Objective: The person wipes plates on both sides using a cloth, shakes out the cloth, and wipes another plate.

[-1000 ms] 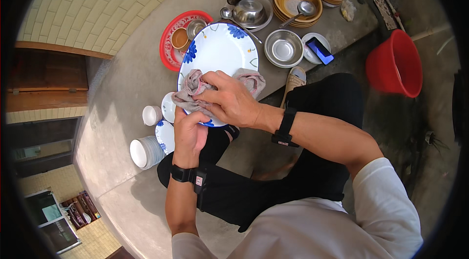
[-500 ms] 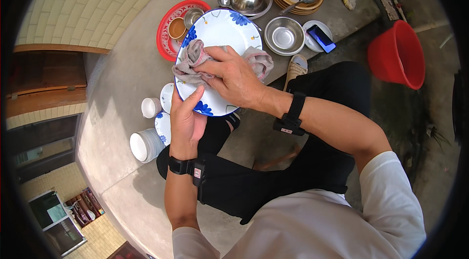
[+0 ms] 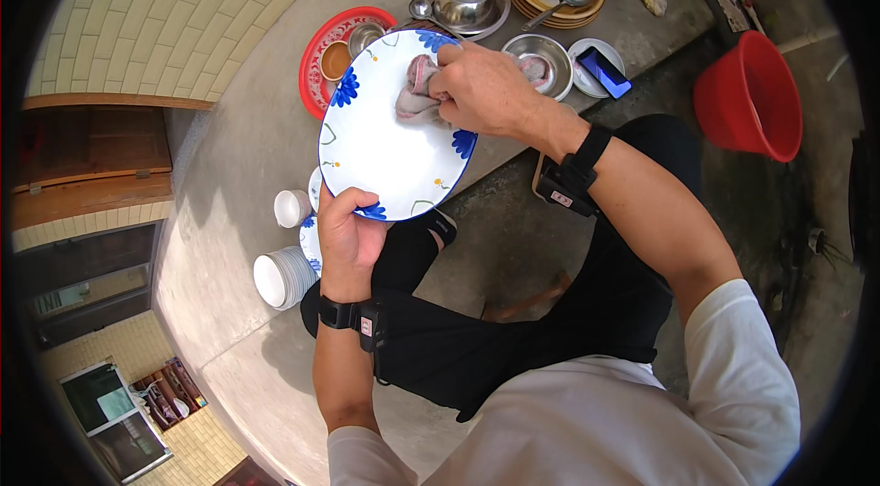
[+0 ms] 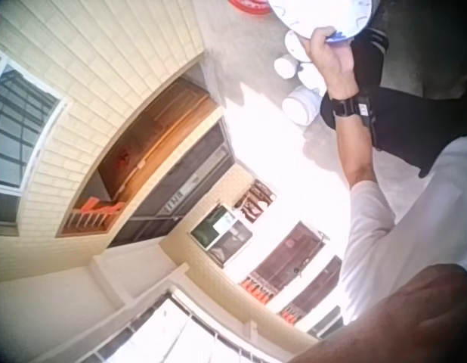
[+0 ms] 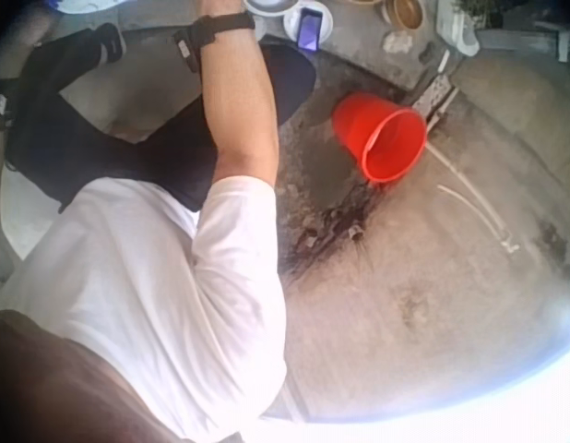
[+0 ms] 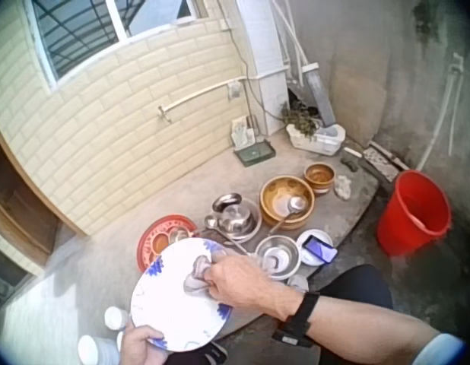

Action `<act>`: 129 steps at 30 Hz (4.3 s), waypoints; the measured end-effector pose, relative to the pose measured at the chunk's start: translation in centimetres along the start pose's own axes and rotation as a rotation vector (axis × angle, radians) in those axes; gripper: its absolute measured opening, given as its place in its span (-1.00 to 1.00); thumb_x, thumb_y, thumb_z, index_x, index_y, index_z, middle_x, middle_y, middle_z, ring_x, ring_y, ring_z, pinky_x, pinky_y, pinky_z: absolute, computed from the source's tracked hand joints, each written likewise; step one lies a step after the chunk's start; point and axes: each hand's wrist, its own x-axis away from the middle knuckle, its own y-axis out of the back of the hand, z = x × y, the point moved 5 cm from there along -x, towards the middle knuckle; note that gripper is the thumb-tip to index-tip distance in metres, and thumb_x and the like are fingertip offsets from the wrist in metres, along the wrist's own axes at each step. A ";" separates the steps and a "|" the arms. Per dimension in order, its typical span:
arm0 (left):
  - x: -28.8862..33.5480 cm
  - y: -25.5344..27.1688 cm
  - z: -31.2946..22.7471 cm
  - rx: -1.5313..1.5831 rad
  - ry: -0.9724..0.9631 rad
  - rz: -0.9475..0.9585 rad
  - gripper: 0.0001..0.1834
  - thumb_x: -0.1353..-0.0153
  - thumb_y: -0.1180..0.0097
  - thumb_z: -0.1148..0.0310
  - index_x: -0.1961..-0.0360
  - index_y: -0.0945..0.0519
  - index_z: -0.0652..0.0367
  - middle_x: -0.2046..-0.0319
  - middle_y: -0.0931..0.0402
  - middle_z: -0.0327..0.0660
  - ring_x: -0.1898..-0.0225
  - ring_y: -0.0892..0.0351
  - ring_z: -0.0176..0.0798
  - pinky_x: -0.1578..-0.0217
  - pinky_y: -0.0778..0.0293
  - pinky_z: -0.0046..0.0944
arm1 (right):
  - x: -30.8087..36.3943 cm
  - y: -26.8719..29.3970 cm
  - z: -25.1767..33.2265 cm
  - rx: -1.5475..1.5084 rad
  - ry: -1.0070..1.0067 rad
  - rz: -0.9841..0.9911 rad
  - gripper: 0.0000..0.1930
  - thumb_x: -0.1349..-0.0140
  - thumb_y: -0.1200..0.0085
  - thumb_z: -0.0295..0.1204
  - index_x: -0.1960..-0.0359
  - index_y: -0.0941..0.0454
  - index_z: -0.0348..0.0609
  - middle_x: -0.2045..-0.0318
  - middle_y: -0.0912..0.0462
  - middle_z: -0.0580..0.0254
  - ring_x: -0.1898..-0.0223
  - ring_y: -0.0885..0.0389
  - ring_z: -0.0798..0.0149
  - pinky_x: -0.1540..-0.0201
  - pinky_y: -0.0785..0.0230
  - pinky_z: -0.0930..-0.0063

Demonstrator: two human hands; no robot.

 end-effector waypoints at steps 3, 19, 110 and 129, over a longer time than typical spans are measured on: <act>0.2 0.4 -0.4 0.054 0.000 0.006 -0.13 0.02 0.04 0.75 -0.45 -0.28 0.25 -0.31 -0.44 0.00 -0.33 -0.48 0.09 -0.34 -0.45 0.12 | -1.1 3.2 -3.5 -0.334 -0.195 -0.486 -0.82 -0.11 -0.21 -0.45 0.29 -0.80 -0.18 0.21 -0.71 0.05 0.24 -0.71 -0.03 0.11 -0.60 0.17; -0.2 -0.2 0.3 0.030 0.015 0.073 -0.11 0.08 0.06 0.77 -0.43 -0.31 0.19 -0.23 -0.51 -0.05 -0.22 -0.58 0.04 -0.17 -0.58 -0.03 | 0.2 -4.6 3.5 -0.304 0.085 -0.234 -0.50 -0.15 -0.31 -0.48 -0.18 -0.61 -0.22 -0.21 -0.53 -0.20 -0.08 -0.49 -0.28 -0.23 -0.41 -0.01; 2.3 -3.7 -2.2 -0.788 -0.198 0.213 -0.65 0.01 -0.51 0.43 0.19 -0.68 0.32 0.30 -0.72 -0.23 0.27 -0.68 -0.41 0.23 -0.61 -0.28 | 1.2 3.4 6.4 -0.771 0.214 0.259 -0.34 0.13 -0.48 -0.60 -0.15 -0.62 -0.14 0.01 -0.67 0.18 -0.01 -0.67 0.17 -0.12 -0.50 0.31; 3.2 -3.7 -3.9 -0.884 -0.431 0.086 -0.63 0.00 -0.55 0.44 0.20 -0.72 0.41 0.36 -0.78 -0.12 0.36 -0.76 -0.33 0.30 -0.65 -0.31 | 1.0 3.5 3.5 -0.891 0.059 0.160 -0.44 -0.02 -0.60 -0.29 -0.04 -0.67 -0.26 0.17 -0.75 0.30 0.10 -0.65 0.43 0.00 -0.50 0.44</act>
